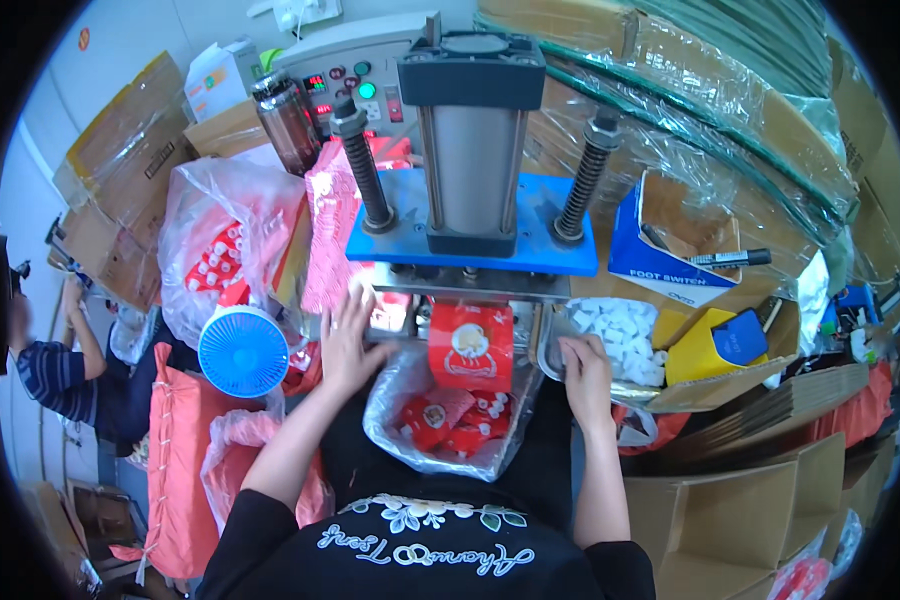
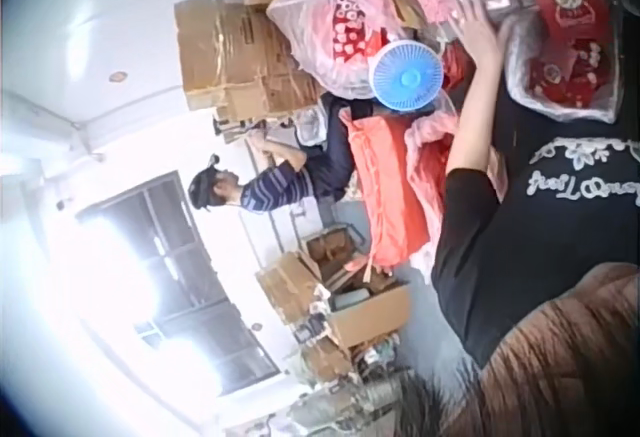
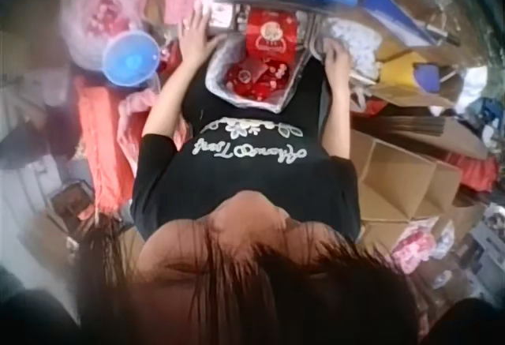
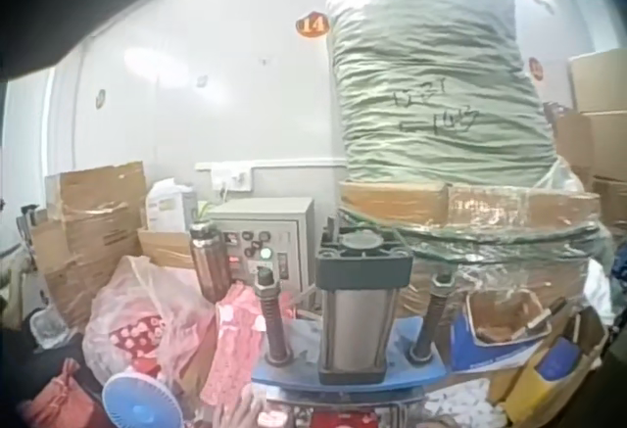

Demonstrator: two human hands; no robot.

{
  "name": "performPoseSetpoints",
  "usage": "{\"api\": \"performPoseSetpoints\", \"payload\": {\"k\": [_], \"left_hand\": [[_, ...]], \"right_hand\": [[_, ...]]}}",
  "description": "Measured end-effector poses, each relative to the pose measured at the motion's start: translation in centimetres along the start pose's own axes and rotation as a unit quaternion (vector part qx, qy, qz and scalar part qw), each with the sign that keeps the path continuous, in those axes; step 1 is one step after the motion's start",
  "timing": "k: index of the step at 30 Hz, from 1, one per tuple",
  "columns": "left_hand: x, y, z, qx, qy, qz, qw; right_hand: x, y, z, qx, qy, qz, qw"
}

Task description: Packaging small white items into red plastic bags and using a heat sealer to seal them.

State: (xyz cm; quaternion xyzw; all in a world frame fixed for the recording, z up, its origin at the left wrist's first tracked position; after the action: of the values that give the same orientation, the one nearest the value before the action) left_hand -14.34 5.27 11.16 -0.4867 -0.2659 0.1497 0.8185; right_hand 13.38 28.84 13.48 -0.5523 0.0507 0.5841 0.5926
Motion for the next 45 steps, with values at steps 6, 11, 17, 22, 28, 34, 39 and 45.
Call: {"api": "performPoseSetpoints", "payload": {"k": [6,11,17,22,28,34,39,45], "left_hand": [[-0.7,-3.8,-2.6,0.097,-0.055,-0.187,0.976],[4.1,-1.8,-4.5,-0.048,-0.126,-0.494,0.859],[7.9,3.4,-8.4,-0.175,-0.078,-0.503,0.843],[7.5,4.8,-8.5,-0.187,-0.122,-0.499,0.838],[7.5,4.5,-2.5,-0.127,-0.319,-0.602,0.72],[6.0,10.6,0.3,-0.13,-0.346,-0.645,0.668],[5.0,6.5,1.1,-0.17,-0.277,-0.654,0.683],[-3.6,2.5,2.7,0.073,0.001,-0.161,0.984]], "right_hand": [[3.3,-0.7,-0.9,0.051,0.135,0.233,0.962],[-5.0,0.3,-0.7,-0.064,0.07,0.16,0.983],[-9.5,5.0,-2.6,-0.305,-0.012,0.154,0.94],[-6.9,7.3,-3.3,-0.282,0.086,0.327,0.898],[-4.3,1.9,-0.6,-0.076,0.058,0.14,0.986],[0.9,-3.1,-0.2,0.031,-0.003,-0.081,0.996],[3.7,2.1,0.6,0.001,-0.014,-0.165,0.986],[1.8,2.2,-0.2,0.095,-0.051,-0.084,0.991]]}}
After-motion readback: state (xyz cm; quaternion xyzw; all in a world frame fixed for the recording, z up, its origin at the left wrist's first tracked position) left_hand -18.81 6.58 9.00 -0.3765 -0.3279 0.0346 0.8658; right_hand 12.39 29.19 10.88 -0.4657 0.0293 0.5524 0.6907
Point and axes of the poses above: each hand's wrist, its own z-axis towards the middle knuckle, its own y-axis out of the palm, x = y × z, the point moved 7 cm from there along z, towards the middle knuckle, and after that the axes turned 1 degree about x, right-handed, at the moved point
